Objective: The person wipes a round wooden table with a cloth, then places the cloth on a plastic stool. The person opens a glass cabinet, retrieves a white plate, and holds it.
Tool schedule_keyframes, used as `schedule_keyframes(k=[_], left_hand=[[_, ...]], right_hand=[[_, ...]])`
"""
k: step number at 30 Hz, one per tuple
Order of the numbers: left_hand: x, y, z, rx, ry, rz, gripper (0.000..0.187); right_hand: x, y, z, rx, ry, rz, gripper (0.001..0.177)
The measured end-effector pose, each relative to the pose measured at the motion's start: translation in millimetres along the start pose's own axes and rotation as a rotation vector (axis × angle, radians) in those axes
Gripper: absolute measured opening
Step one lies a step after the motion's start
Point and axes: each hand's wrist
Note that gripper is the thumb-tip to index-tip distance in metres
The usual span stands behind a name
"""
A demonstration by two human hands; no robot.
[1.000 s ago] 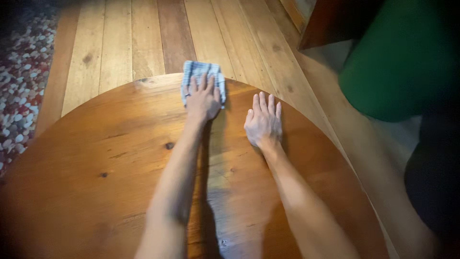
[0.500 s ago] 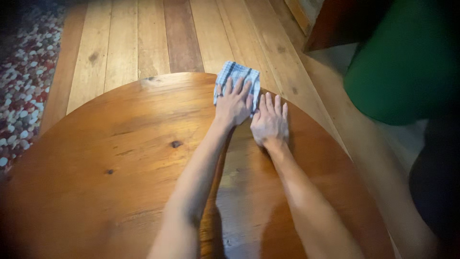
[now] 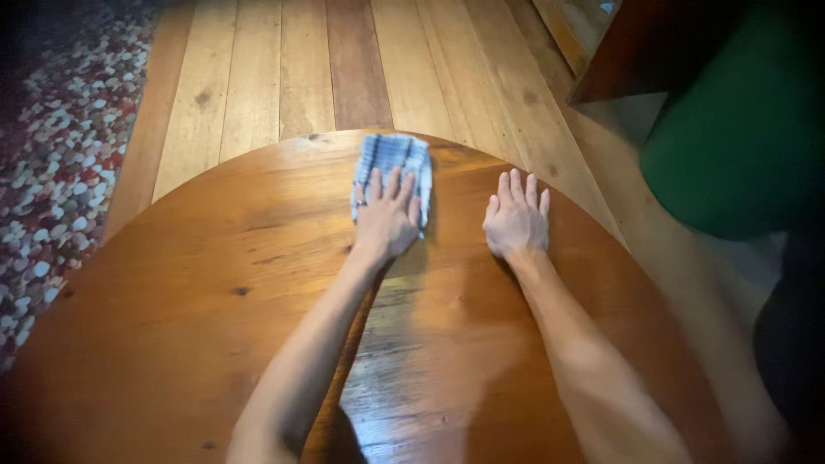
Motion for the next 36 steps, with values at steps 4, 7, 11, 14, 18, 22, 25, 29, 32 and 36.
schedule_keyframes(k=[4, 7, 11, 14, 18, 22, 25, 29, 32, 36], left_hand=[[-25.2, 8.7, 1.7, -0.035, -0.088, 0.129, 0.059], [-2.7, 5.6, 16.7, -0.058, -0.070, 0.105, 0.058], [52.2, -25.6, 33.9, -0.014, -0.008, -0.083, 0.060], [76.5, -68.4, 33.9, 0.045, -0.004, -0.243, 0.063], [80.9, -115.1, 26.2, 0.066, -0.025, -0.382, 0.063], [85.3, -105.8, 21.4, 0.077, -0.058, -0.314, 0.064], [87.5, -68.5, 28.6, 0.067, -0.019, 0.001, 0.061], [85.6, -26.5, 29.0, -0.004, -0.211, 0.058, 0.062], [84.1, -34.3, 18.5, -0.034, -0.129, 0.010, 0.060], [69.8, -75.2, 5.3, 0.008, 0.007, -0.175, 0.060]], right_hand=[[6.9, -14.8, 14.3, 0.005, -0.123, 0.040, 0.060], [12.4, -38.5, 37.5, 0.070, -0.053, -0.059, 0.061], [36.4, -75.7, 49.5, 0.075, -0.116, -0.193, 0.063], [44.3, -104.4, 46.6, 0.098, -0.152, -0.161, 0.068], [37.3, -121.5, 38.6, 0.086, -0.102, -0.082, 0.070], [34.3, -127.0, 30.9, 0.104, -0.062, -0.076, 0.071], [35.9, -126.0, 30.8, 0.099, -0.060, -0.072, 0.072], [31.0, -124.9, 32.2, 0.057, -0.034, -0.058, 0.072], [31.8, -123.8, 33.8, 0.099, -0.002, -0.064, 0.073], [32.3, -120.5, 38.8, 0.106, 0.037, -0.081, 0.070]])
Point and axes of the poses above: each hand's wrist, its own x-axis towards the middle knuckle, its own z-axis out of the palm, y = z × x, and after that the axes turned 12 degrees about -z, right-handed
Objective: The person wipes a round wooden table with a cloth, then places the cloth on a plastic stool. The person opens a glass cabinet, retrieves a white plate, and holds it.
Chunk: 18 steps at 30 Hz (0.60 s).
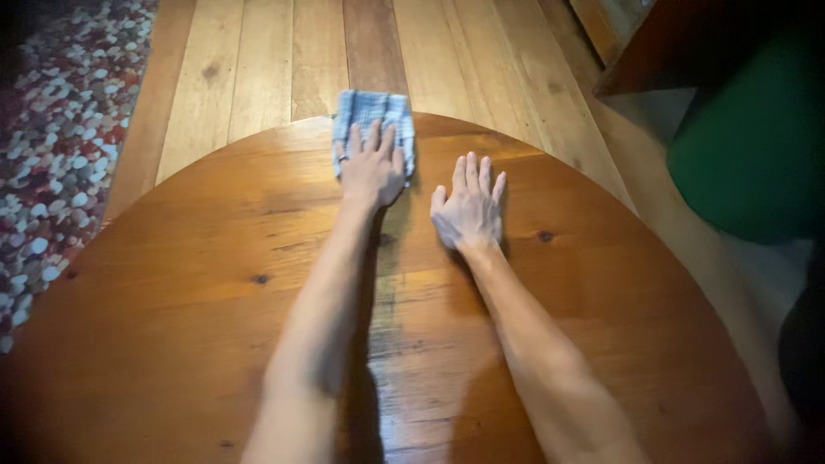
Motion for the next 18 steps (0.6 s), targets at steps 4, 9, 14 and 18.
schedule_keyframes(k=[4, 9, 14, 18], left_hand=[[-29.7, -22.4, -5.6, 0.008, -0.035, 0.038, 0.060], [-48.8, 12.8, 6.1, -0.028, -0.113, 0.277, 0.059], [-10.0, 46.8, 9.1, -0.048, -0.110, 0.177, 0.060], [4.5, 32.6, 5.7, -0.015, -0.107, 0.036, 0.061]], right_hand=[[-1.8, 0.7, 5.6, -0.010, 0.042, -0.018, 0.064], [-1.4, 4.2, 12.7, -0.015, 0.076, -0.048, 0.064], [-2.2, 8.4, 11.9, -0.048, 0.066, -0.062, 0.062], [-2.9, 7.6, 10.5, -0.018, 0.088, -0.062, 0.060]])
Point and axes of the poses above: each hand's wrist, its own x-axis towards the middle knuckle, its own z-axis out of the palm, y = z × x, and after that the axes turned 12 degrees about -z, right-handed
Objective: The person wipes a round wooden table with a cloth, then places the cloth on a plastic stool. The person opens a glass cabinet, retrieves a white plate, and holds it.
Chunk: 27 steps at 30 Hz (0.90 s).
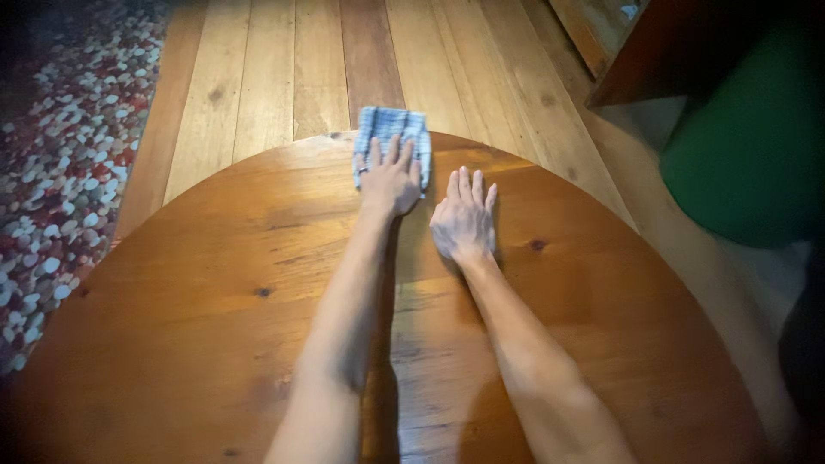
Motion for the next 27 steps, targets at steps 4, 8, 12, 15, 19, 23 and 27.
schedule_keyframes(k=[4, 8, 12, 15, 19, 23, 27], left_hand=[[-13.1, -47.1, -15.0, 0.021, 0.041, -0.103, 0.060], [-48.5, -71.8, -21.9, 0.039, 0.077, 0.028, 0.062], [-66.9, -53.5, -19.7, 0.055, 0.037, 0.222, 0.057], [-60.2, -24.1, -18.7, 0.032, -0.033, 0.339, 0.056], [-25.9, 5.3, -16.9, 0.051, -0.072, 0.238, 0.058], [-0.2, 1.6, -10.0, 0.025, -0.072, 0.063, 0.060], [2.4, -37.3, -18.6, 0.034, -0.007, -0.045, 0.061]], right_hand=[[0.4, -2.6, -1.7, -0.001, -0.013, 0.006, 0.060], [2.1, -4.0, -2.5, -0.031, -0.010, 0.011, 0.061], [0.4, -4.4, -1.5, -0.016, 0.006, 0.002, 0.062], [2.0, -3.8, -3.5, -0.008, -0.011, 0.013, 0.062], [3.6, -2.9, -3.3, 0.020, -0.009, 0.018, 0.063], [1.1, -2.6, -3.2, -0.004, -0.031, 0.025, 0.062], [0.3, -3.6, -4.9, 0.014, -0.027, 0.008, 0.061]])
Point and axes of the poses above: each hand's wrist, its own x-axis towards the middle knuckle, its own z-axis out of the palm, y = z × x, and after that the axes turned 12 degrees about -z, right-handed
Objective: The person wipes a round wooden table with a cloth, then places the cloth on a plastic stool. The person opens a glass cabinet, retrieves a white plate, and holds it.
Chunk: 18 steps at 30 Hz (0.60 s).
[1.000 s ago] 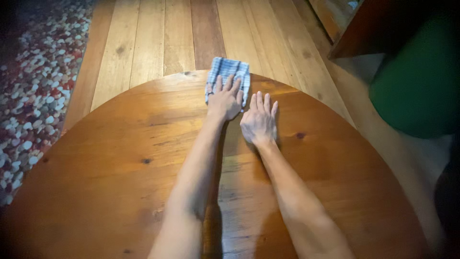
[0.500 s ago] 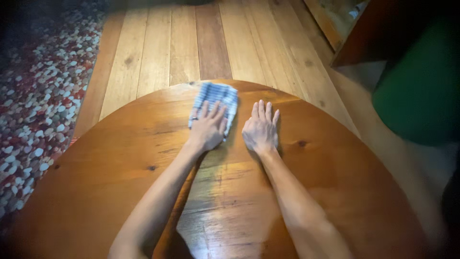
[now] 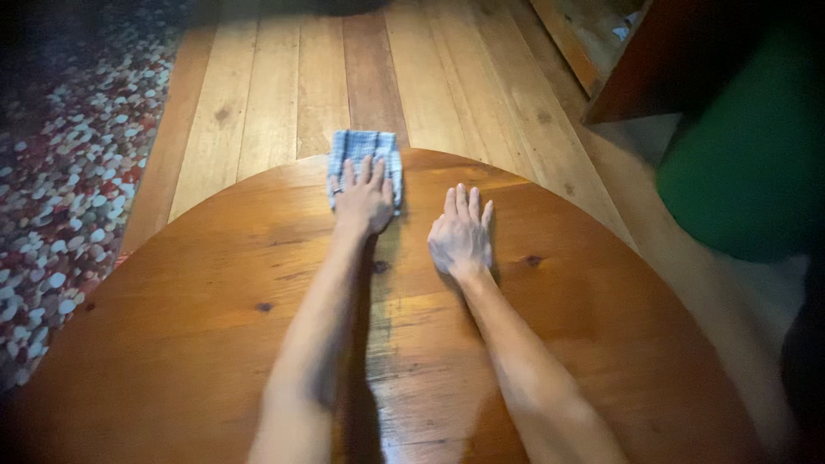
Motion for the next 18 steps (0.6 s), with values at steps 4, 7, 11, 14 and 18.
schedule_keyframes(k=[4, 7, 11, 14, 18], left_hand=[[-38.0, -32.5, -7.6, 0.005, 0.014, -0.046, 0.062], [-55.4, -28.5, -9.4, 0.018, 0.020, 0.040, 0.061], [-61.1, 9.2, 5.6, -0.025, -0.006, 0.185, 0.059], [-41.6, 42.2, 14.3, -0.059, -0.014, 0.202, 0.058], [-11.2, 55.2, 24.1, -0.090, 0.031, 0.123, 0.059]], right_hand=[[3.0, -2.8, -1.3, -0.020, -0.013, 0.020, 0.060], [3.6, -2.2, -0.8, -0.009, 0.017, 0.014, 0.061], [1.1, -1.0, 2.0, -0.014, 0.009, 0.013, 0.061], [1.3, -0.6, 0.3, -0.008, 0.014, 0.014, 0.062], [0.2, -0.8, 0.5, -0.009, 0.017, 0.011, 0.061]])
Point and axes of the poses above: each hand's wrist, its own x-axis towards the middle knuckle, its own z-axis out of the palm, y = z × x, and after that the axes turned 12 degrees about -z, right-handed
